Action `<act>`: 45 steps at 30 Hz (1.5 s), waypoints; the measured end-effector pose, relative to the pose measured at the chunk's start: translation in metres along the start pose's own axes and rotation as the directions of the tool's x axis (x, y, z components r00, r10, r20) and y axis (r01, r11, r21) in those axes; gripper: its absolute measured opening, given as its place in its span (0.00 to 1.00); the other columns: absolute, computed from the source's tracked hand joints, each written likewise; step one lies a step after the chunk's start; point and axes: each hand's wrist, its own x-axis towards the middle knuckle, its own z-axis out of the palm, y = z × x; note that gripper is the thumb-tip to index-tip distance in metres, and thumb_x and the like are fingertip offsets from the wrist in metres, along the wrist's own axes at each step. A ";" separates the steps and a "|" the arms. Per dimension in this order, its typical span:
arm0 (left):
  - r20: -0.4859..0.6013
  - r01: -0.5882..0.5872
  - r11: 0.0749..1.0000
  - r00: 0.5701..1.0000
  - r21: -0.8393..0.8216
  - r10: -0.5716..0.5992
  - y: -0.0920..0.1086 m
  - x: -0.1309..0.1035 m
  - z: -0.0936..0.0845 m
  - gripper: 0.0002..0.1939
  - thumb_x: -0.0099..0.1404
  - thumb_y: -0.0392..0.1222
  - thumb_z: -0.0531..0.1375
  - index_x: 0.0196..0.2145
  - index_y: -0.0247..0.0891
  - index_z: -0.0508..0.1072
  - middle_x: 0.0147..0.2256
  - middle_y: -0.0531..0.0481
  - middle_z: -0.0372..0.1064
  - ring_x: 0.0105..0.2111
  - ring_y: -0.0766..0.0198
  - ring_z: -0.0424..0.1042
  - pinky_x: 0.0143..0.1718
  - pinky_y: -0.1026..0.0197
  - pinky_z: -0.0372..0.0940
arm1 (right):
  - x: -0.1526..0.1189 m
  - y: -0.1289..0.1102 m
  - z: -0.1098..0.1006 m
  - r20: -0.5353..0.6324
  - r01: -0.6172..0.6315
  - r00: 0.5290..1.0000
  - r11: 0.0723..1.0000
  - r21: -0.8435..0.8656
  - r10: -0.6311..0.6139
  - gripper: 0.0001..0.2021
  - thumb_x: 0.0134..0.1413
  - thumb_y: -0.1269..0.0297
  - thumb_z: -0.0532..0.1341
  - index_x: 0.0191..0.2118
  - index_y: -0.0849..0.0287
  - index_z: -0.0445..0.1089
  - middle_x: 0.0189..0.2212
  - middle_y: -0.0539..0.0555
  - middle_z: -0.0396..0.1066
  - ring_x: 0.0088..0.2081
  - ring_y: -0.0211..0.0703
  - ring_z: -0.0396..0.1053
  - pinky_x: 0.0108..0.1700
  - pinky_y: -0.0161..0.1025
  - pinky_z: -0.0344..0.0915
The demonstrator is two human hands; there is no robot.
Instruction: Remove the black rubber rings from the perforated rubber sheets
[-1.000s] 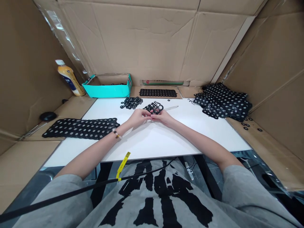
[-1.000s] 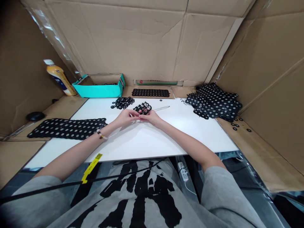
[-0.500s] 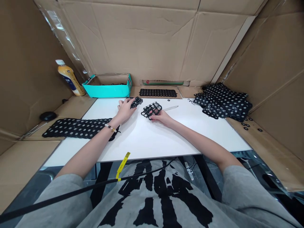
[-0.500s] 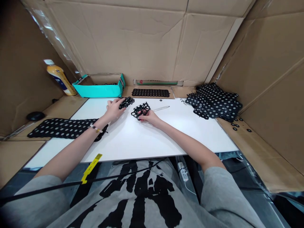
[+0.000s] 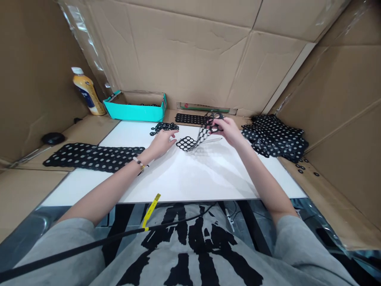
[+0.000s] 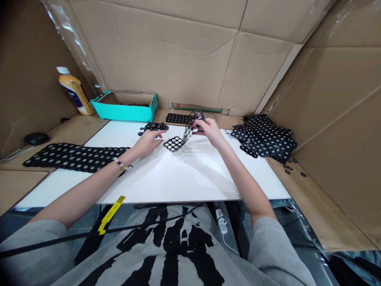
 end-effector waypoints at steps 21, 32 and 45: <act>0.095 0.040 0.998 0.994 0.054 -0.045 0.008 -0.007 0.005 0.20 0.67 0.41 0.54 0.53 0.35 0.75 0.41 0.42 0.77 0.43 0.54 0.74 0.46 0.59 0.65 | 0.197 -0.092 0.033 0.041 0.079 0.996 0.994 -0.071 -0.077 0.12 0.65 0.68 0.46 0.36 0.63 0.64 0.44 0.55 0.72 0.37 0.31 0.72 0.49 0.37 0.67; 0.121 0.004 0.995 0.993 0.100 -0.016 0.002 -0.008 0.012 0.20 0.65 0.39 0.55 0.53 0.36 0.75 0.45 0.43 0.76 0.44 0.54 0.73 0.46 0.59 0.65 | 0.186 0.089 -0.067 -0.324 -0.322 0.944 0.408 -0.854 0.067 0.08 0.52 0.64 0.62 0.33 0.64 0.75 0.35 0.63 0.75 0.43 0.50 0.72 0.46 0.40 0.67; 0.139 -0.063 0.986 0.989 0.155 0.041 0.002 -0.009 0.015 0.19 0.67 0.40 0.52 0.51 0.38 0.75 0.48 0.40 0.72 0.45 0.50 0.69 0.50 0.53 0.62 | 0.161 0.101 -0.063 -0.210 -0.194 0.968 0.122 -0.973 -0.139 0.22 0.59 0.63 0.57 0.59 0.62 0.64 0.56 0.67 0.66 0.56 0.51 0.62 0.55 0.43 0.61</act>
